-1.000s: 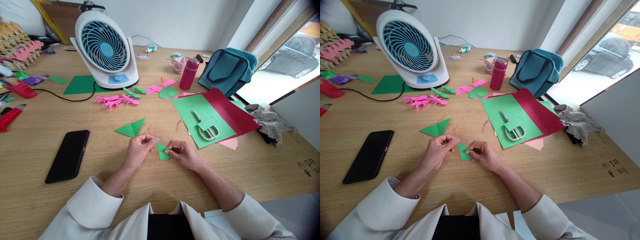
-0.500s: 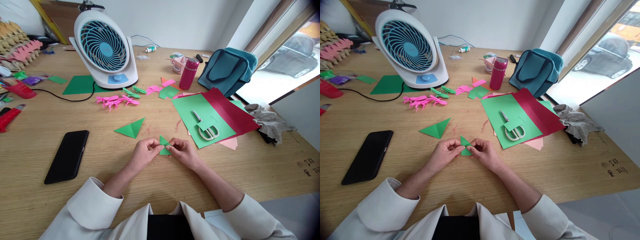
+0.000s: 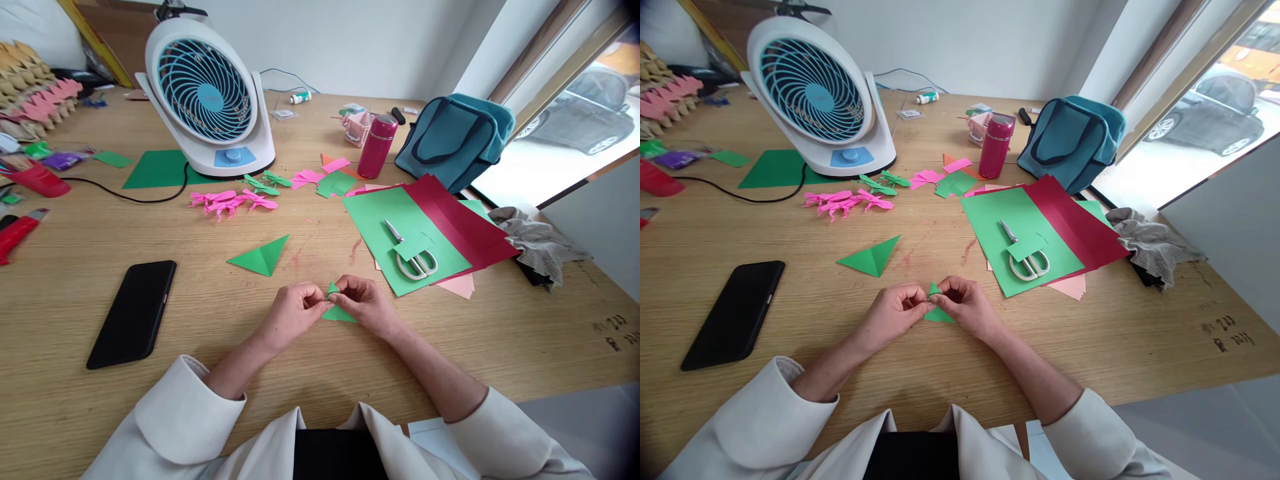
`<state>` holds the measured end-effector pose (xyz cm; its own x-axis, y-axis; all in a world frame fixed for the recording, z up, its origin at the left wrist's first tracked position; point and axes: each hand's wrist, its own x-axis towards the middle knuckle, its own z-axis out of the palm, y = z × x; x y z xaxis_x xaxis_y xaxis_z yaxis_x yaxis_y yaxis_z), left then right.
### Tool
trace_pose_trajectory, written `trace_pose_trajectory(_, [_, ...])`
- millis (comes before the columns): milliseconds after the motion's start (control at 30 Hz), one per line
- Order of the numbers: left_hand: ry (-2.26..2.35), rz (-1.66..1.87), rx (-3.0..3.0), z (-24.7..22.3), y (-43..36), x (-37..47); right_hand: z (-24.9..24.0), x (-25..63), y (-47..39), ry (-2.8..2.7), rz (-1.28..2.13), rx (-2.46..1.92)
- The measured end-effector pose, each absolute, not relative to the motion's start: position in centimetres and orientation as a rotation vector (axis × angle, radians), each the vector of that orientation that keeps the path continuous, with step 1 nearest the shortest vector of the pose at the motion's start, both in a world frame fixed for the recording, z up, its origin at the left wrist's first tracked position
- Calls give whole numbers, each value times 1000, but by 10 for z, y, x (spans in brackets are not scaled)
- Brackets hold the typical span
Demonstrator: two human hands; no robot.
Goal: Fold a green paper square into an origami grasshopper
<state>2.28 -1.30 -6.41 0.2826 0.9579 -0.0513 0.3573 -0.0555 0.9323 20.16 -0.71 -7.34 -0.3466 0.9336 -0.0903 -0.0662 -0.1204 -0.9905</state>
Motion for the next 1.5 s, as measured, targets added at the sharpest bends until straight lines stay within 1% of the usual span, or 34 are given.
trace_pose_trajectory(167, [1208,744,1632,-63,-15,24,-71,200,-8,-1317,1604,-1044])
trace_pose_trajectory(400, [1163,647,1662,-66,-19,26,-63,203,-5,-1232,1509,-1056])
trace_pose_trajectory(533, [1167,741,1559,-64,-15,25,-59,206,-5,-1164,1513,-1069])
trace_pose_trajectory(733, [1218,869,1367,-62,-10,21,-67,207,-5,-1432,1496,-1105])
trace_pose_trajectory(833, [1205,878,1309,-65,-9,21,-74,208,-5,-1495,1501,-1086])
trace_pose_trajectory(1000, [1221,897,1310,-68,-8,20,-76,210,-6,-1627,1417,-1119])
trace_pose_trajectory(1267, [1242,1111,1273,-65,-3,15,-70,210,-8,-1693,1433,-1101])
trace_pose_trajectory(1400, [1212,1114,1195,-63,-3,16,-74,210,-7,-1646,1430,-1111])
trace_pose_trajectory(1500, [1201,1021,1258,-63,-5,17,-76,209,-6,-1569,1453,-1103])
